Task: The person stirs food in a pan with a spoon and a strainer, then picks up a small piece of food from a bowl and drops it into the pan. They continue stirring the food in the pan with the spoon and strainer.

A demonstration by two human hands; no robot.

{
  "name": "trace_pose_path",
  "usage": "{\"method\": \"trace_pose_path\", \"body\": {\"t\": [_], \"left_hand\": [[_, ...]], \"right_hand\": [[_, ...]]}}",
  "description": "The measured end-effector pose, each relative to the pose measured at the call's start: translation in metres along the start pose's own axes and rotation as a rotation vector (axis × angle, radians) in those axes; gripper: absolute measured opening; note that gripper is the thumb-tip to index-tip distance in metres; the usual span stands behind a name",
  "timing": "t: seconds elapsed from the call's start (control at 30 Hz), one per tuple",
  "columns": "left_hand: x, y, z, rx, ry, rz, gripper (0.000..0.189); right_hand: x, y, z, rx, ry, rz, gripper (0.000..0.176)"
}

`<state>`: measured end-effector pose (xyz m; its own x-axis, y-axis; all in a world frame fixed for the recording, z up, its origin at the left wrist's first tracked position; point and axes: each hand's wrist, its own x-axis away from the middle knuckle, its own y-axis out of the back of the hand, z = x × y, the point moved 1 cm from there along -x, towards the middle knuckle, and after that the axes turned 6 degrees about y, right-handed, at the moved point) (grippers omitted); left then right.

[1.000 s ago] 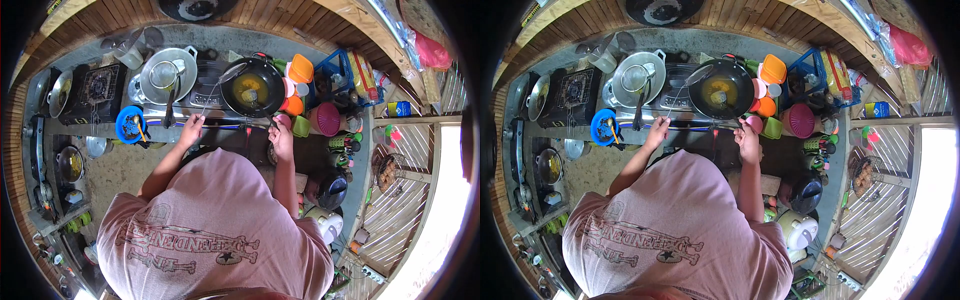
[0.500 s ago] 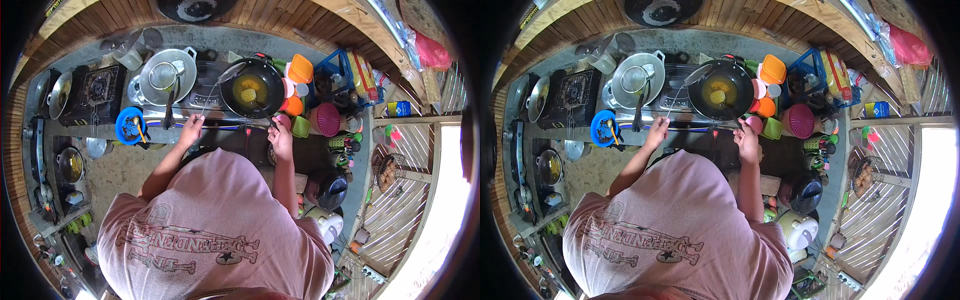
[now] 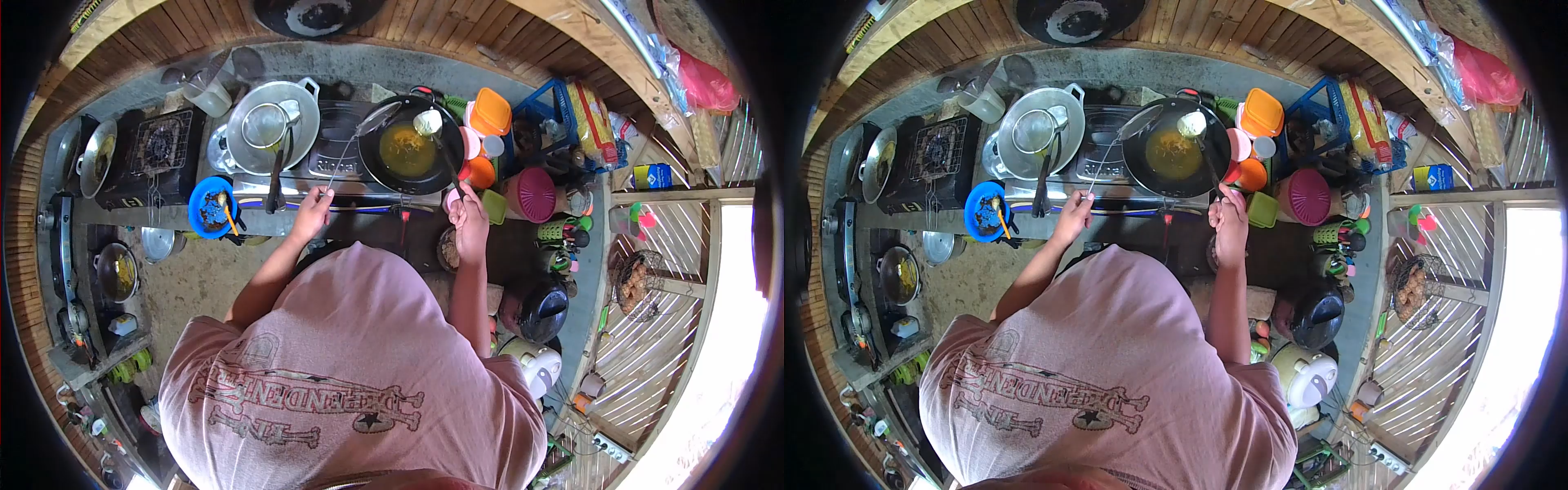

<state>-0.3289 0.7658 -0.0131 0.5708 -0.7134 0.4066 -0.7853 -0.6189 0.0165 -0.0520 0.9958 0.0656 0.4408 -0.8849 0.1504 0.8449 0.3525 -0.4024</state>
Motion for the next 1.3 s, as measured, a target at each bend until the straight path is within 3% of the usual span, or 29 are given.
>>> {"method": "trace_pose_path", "body": {"t": [0.8,1.07,1.3], "left_hand": [[-0.001,-0.001,-0.006,0.018,0.004,0.024,0.033],[-0.004,0.002,0.006,0.003,-0.008,-0.008,0.041],[-0.002,0.004,0.009,0.008,0.001,-0.003,0.042]], "right_hand": [[0.003,-0.013,0.015,0.381,0.151,0.077,0.041],[0.001,0.005,-0.012,0.019,-0.094,-0.174,0.032],[0.001,0.015,-0.035,-0.072,-0.174,-0.224,0.032]]}}
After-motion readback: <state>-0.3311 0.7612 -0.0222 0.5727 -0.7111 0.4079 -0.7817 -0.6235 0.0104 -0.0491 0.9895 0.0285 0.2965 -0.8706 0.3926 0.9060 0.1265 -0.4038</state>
